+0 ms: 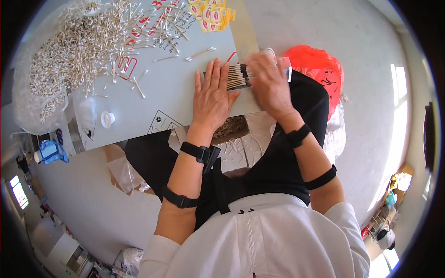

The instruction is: Packing cotton swabs into small plastic sleeves and sealing them.

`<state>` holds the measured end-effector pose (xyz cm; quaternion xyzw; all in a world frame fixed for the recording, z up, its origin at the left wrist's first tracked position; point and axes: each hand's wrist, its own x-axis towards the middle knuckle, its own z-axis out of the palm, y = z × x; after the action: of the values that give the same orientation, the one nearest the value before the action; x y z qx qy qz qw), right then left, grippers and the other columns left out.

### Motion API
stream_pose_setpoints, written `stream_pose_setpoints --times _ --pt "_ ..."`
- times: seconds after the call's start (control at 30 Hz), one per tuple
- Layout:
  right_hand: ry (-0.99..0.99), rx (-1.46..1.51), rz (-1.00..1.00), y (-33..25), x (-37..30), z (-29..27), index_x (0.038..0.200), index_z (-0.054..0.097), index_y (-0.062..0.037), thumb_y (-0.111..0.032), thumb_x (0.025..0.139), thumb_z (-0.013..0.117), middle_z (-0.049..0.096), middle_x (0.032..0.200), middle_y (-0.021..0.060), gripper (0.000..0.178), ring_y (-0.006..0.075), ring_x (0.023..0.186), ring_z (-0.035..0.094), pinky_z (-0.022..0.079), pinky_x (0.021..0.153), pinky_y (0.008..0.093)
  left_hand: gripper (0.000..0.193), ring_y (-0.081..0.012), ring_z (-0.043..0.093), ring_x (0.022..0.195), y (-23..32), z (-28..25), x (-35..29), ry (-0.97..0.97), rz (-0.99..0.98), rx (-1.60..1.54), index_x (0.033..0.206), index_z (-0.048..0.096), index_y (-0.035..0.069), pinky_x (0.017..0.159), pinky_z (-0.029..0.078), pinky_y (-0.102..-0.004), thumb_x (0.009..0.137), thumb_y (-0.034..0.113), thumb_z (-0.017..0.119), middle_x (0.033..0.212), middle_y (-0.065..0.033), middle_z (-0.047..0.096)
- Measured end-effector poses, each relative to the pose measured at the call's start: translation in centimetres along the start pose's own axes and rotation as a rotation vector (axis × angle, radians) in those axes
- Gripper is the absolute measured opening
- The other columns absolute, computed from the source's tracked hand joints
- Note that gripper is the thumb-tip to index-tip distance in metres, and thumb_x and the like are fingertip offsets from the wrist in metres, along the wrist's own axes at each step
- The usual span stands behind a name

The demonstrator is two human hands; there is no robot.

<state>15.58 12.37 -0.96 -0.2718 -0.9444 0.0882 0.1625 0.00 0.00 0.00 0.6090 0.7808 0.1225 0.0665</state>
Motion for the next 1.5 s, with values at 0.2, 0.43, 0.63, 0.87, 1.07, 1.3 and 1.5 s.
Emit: stream_pose_setpoints --times 0.2,0.43,0.63,0.87,1.07,1.3,1.5 --pt "-0.038 0.121 0.271 2.4 -1.0 0.0 0.147 0.041 -0.0244 -0.045 0.102 0.038 0.033 0.154 0.0124 0.049 0.0315 0.144 0.026 0.014 0.116 0.0527 0.076 -0.0289 0.018 0.148 0.8 -0.2 0.0 -0.017 -0.003 -0.017 0.153 0.024 0.008 0.119 0.011 -0.0523 0.094 0.048 0.051 0.159 -0.0132 0.021" --pt "-0.001 0.317 0.283 2.7 -1.2 1.0 0.147 0.041 -0.0225 -0.044 0.102 0.038 0.036 0.152 0.0134 0.05 0.0322 0.143 0.027 0.015 0.116 0.0498 0.079 -0.0285 0.019 0.148 1.7 0.0 0.6 0.014 0.022 -0.02 0.152 0.026 0.007 0.119 0.012 -0.0518 0.092 0.049 0.054 0.159 -0.0145 0.023" --pt "0.008 0.349 0.302 2.5 -1.1 1.0 0.146 0.043 -0.0213 -0.042 0.102 0.04 0.037 0.151 0.0142 0.049 0.0328 0.142 0.03 0.019 0.116 0.047 0.08 -0.0285 0.017 0.148 3.0 0.6 1.2 -0.001 0.048 -0.052 0.152 0.025 0.005 0.118 0.013 -0.0511 0.092 0.048 0.055 0.159 -0.0141 0.02" --pt "0.04 0.386 0.281 2.7 -1.0 0.9 0.144 0.044 -0.0149 -0.035 0.1 0.049 0.045 0.146 0.0145 0.049 0.0329 0.14 0.033 0.024 0.114 0.0434 0.078 -0.0295 0.018 0.147 4.0 0.7 1.8 0.03 0.034 -0.083 0.151 0.025 0.001 0.119 0.014 -0.0493 0.092 0.043 0.056 0.158 -0.0162 0.021" --pt "0.511 1.642 0.94 3.6 -1.0 2.1 0.135 0.049 -0.0014 -0.019 0.095 0.062 0.052 0.137 0.0138 0.046 0.0267 0.126 0.05 0.04 0.105 0.0401 0.061 -0.0326 0.023 0.146 3.1 1.6 2.3 0.358 -0.092 -0.794 0.149 0.025 -0.002 0.118 0.02 -0.0432 0.101 0.028 0.046 0.157 -0.02 0.023" --pt "0.743 2.189 1.097 0.4 1.2 1.5 0.13 0.05 0.003 -0.004 0.094 0.059 0.059 0.126 0.0192 0.038 0.0306 0.121 0.055 0.045 0.105 0.0424 0.054 -0.0295 0.031 0.142 4.4 1.9 3.4 0.504 -0.203 -1.061 0.147 0.031 -0.003 0.116 0.024 -0.0383 0.104 0.029 0.039 0.153 -0.018 0.033" --pt "0.696 2.089 1.096 -0.1 1.6 1.3 0.125 0.054 0.0062 -0.005 0.098 0.053 0.06 0.124 0.0179 0.029 0.029 0.117 0.058 0.047 0.102 0.04 0.054 -0.0282 0.037 0.138 5.3 2.0 3.9 0.485 -0.209 -1.061 0.146 0.033 -0.003 0.113 0.03 -0.0384 0.105 0.031 0.038 0.151 -0.0185 0.036"
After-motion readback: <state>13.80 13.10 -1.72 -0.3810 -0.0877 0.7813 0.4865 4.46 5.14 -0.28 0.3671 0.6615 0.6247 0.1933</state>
